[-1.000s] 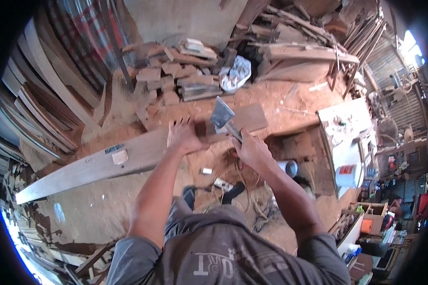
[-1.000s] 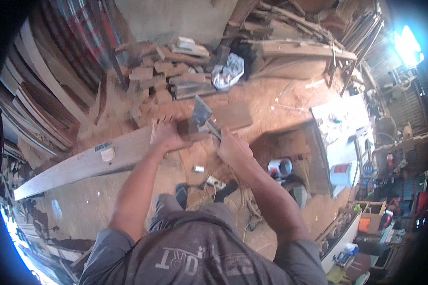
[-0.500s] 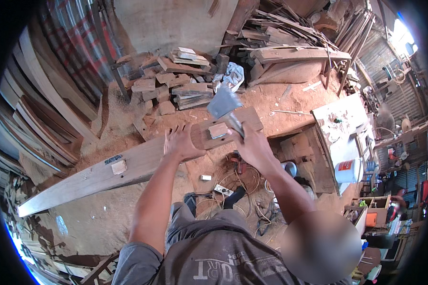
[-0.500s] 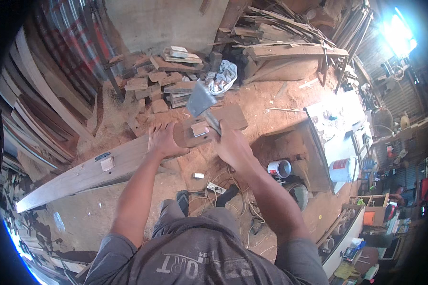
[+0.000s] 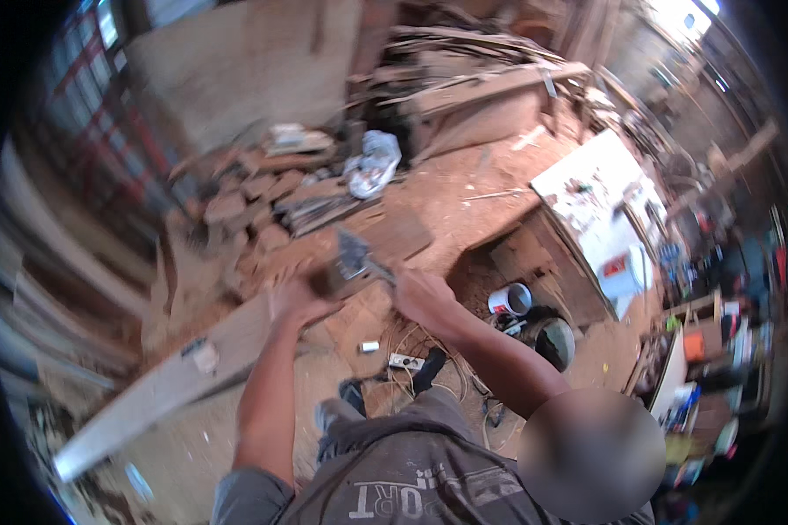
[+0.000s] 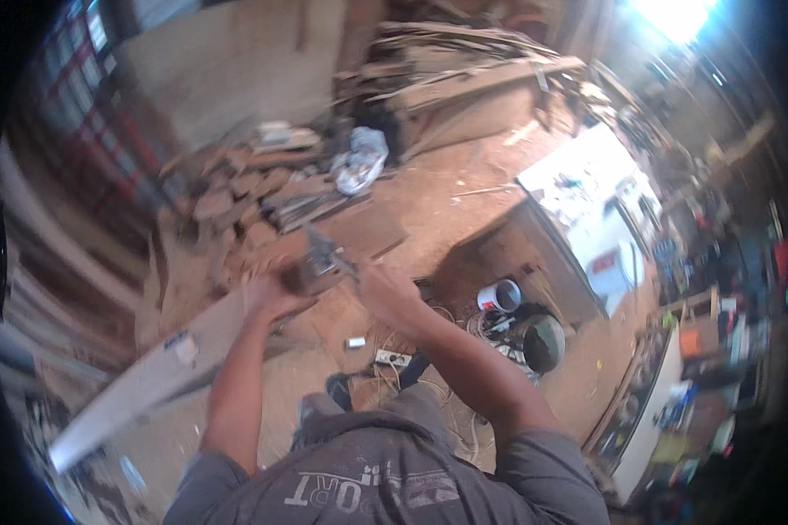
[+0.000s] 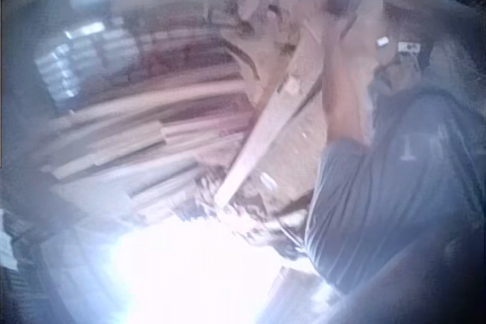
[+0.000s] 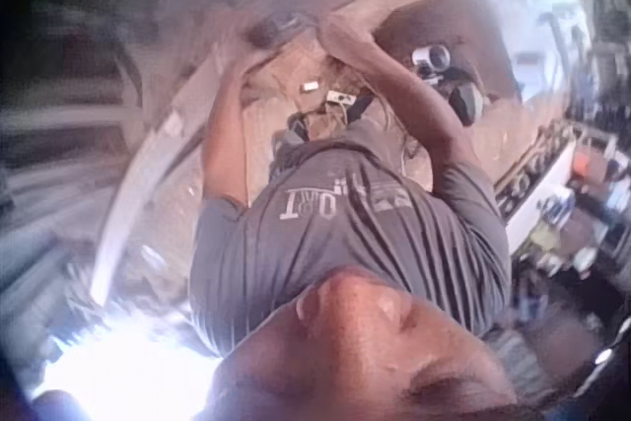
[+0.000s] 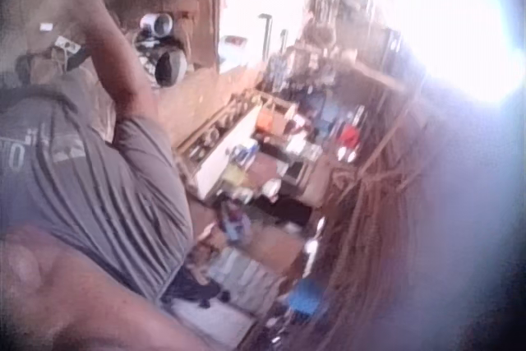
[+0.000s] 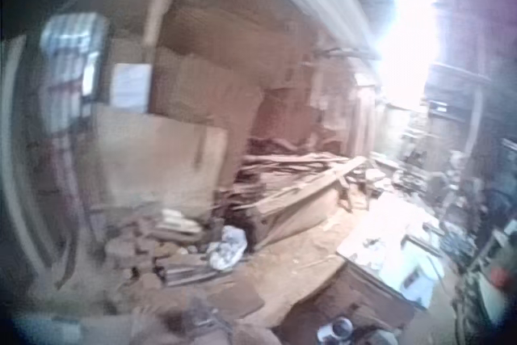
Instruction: The person sands a small wooden block, applies glue to it, and attaches it to a long wooden plank. They then use a power sander to smooth the surface of the plank.
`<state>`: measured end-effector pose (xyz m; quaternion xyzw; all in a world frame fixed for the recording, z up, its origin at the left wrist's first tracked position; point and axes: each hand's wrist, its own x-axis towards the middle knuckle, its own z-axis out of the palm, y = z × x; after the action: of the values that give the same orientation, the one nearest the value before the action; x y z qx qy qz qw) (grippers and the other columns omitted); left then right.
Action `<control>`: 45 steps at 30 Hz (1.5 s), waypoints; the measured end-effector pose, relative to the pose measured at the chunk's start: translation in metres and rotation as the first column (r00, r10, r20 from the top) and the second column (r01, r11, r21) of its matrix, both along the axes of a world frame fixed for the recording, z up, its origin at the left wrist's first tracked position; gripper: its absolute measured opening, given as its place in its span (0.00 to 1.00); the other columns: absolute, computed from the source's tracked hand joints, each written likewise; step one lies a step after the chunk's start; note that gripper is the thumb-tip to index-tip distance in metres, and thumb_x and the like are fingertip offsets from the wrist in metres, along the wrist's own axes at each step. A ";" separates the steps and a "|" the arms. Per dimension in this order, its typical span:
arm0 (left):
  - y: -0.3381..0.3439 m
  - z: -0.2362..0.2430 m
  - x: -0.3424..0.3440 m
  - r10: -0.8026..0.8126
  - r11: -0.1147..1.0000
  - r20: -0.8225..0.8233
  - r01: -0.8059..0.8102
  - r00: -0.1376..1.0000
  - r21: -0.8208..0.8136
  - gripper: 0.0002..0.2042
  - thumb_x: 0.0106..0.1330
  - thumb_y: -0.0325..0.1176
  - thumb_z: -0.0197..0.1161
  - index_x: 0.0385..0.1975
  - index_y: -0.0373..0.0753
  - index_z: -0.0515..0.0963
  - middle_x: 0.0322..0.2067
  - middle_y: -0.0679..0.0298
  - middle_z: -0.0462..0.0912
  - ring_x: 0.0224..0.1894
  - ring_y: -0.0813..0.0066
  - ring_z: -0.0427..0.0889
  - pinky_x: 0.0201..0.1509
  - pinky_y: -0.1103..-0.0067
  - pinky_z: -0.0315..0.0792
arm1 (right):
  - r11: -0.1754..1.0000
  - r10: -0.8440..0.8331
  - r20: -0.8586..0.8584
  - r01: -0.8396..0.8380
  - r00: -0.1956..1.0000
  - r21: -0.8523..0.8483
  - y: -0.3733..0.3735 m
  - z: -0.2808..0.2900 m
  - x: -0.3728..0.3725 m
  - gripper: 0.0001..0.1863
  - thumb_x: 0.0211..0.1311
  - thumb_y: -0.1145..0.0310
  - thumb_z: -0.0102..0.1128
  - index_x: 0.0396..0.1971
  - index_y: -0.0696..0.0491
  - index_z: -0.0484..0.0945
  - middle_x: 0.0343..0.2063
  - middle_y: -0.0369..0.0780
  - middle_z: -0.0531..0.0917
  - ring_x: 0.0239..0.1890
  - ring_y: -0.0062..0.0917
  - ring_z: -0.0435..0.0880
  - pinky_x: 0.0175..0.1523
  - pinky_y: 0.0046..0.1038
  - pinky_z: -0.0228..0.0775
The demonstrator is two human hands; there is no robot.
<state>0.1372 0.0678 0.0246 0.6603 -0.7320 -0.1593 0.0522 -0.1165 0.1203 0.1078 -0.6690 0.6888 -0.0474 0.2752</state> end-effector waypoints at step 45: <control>0.384 -0.358 -0.025 -0.228 0.531 -0.005 0.129 0.974 0.837 0.35 0.66 0.70 0.67 0.64 0.51 0.86 0.81 0.46 0.60 0.82 0.41 0.57 0.85 0.50 0.53 | 0.833 0.122 0.222 -0.221 0.967 0.508 0.249 -0.729 -0.081 0.20 0.67 0.64 0.63 0.56 0.52 0.84 0.53 0.52 0.87 0.54 0.51 0.87 0.58 0.51 0.80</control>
<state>0.1126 0.4513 -0.3338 0.5350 -0.6341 -0.4564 -0.3215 -0.1974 0.3698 -0.6210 -0.6197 0.5844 0.1085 0.5126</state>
